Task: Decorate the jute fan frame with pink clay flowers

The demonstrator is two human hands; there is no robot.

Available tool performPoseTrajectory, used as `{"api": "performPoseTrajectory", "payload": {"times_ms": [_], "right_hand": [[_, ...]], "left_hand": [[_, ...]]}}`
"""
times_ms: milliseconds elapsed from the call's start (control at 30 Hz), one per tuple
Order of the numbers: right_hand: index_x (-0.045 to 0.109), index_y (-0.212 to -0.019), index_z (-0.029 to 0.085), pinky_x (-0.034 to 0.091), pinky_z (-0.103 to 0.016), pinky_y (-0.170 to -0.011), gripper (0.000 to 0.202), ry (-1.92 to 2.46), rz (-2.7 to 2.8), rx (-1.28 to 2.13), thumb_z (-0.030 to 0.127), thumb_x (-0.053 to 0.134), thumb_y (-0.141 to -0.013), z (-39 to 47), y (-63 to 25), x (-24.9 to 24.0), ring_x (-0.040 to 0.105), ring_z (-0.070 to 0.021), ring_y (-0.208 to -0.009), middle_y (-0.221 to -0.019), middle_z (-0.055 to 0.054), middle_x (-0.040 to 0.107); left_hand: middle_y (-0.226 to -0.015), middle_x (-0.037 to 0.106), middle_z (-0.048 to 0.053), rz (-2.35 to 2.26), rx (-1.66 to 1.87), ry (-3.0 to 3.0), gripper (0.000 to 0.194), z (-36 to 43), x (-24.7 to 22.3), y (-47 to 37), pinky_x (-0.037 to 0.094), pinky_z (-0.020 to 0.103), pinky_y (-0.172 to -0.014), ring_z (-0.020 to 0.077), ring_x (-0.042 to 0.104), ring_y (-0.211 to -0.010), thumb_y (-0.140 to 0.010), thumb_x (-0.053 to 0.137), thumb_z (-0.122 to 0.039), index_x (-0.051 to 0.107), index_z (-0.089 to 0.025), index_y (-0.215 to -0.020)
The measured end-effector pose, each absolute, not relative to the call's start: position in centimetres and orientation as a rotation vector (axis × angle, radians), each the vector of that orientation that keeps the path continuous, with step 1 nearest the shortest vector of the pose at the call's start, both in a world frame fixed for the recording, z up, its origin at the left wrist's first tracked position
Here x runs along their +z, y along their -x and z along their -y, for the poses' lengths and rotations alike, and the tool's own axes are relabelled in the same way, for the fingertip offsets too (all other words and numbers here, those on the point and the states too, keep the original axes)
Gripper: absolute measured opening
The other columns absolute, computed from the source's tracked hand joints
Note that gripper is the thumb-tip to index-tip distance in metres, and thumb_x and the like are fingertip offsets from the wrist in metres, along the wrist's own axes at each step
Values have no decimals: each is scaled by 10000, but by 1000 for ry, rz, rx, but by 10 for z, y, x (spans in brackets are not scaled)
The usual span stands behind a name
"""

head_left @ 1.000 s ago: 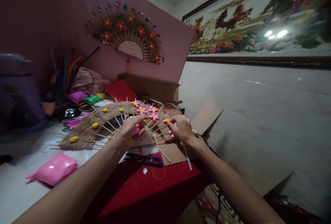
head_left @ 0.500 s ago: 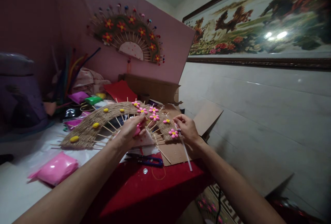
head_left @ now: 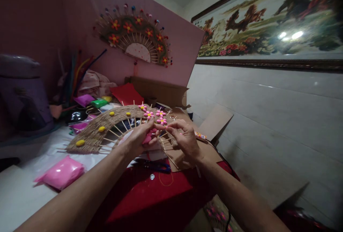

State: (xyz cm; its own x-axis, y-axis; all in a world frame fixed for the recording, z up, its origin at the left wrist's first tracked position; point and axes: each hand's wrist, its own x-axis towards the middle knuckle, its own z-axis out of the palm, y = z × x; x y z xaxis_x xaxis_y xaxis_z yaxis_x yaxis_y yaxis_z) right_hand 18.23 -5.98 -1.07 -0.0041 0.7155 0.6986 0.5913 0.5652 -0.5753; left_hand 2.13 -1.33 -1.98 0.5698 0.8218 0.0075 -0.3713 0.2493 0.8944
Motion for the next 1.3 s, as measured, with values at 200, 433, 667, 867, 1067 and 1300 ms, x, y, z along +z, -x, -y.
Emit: {"api": "performPoseTrajectory", "payload": {"times_ms": [200,433,667,867,1067,1300], "right_hand": [[732,-851,285,449,-338,-787,106,963,1692,126,221,659,-809,56,-173,-17,563,-179,-848,-814,-13,638],[697,-888,261,447,-358,-825,96,967,1688,-8,219,663,-808,58,-171,-17,566,-191,-903,-890,-19,659],[662,-794,244,433,-351,-837,126,1054,1688,92,306,578,-865,59,-166,-15,571,-198,-896,-860,-28,656],[662,-929,223,456,-360,-762,206,1239,1456,155,350,512,-867,31,-203,-14,571,-202,-829,-891,-54,648],[722,-770,234,396,-413,-870,54,1392,1878,-360,215,671,-765,8,-233,-25,498,-244,-973,-949,-72,634],[695,-752,227,361,-411,-897,77,1396,1945,-368,172,645,-773,9,-229,-25,475,-234,-1016,-963,-63,634]], "left_hand": [[-448,382,-62,-369,750,-1146,293,11,-26,-20,153,177,-345,14,235,-323,-764,672,-394,583,-129,-676],[-431,388,-62,-396,870,-1094,345,7,-28,-21,118,178,-320,18,254,-320,-678,748,-424,564,-132,-658],[-449,393,-65,-409,823,-1093,237,9,-26,-20,150,161,-320,9,250,-322,-725,713,-330,584,-134,-694],[-577,530,-6,-377,872,-990,107,8,-19,-20,137,156,-300,-7,301,-322,-714,610,-176,570,-115,-635],[-535,537,-22,-419,967,-797,64,8,-12,-18,148,154,-284,-12,257,-280,-669,600,-134,613,-94,-716],[-509,522,-29,-455,964,-744,76,10,-10,-19,164,156,-279,2,283,-287,-687,621,-140,558,-106,-661]]}}
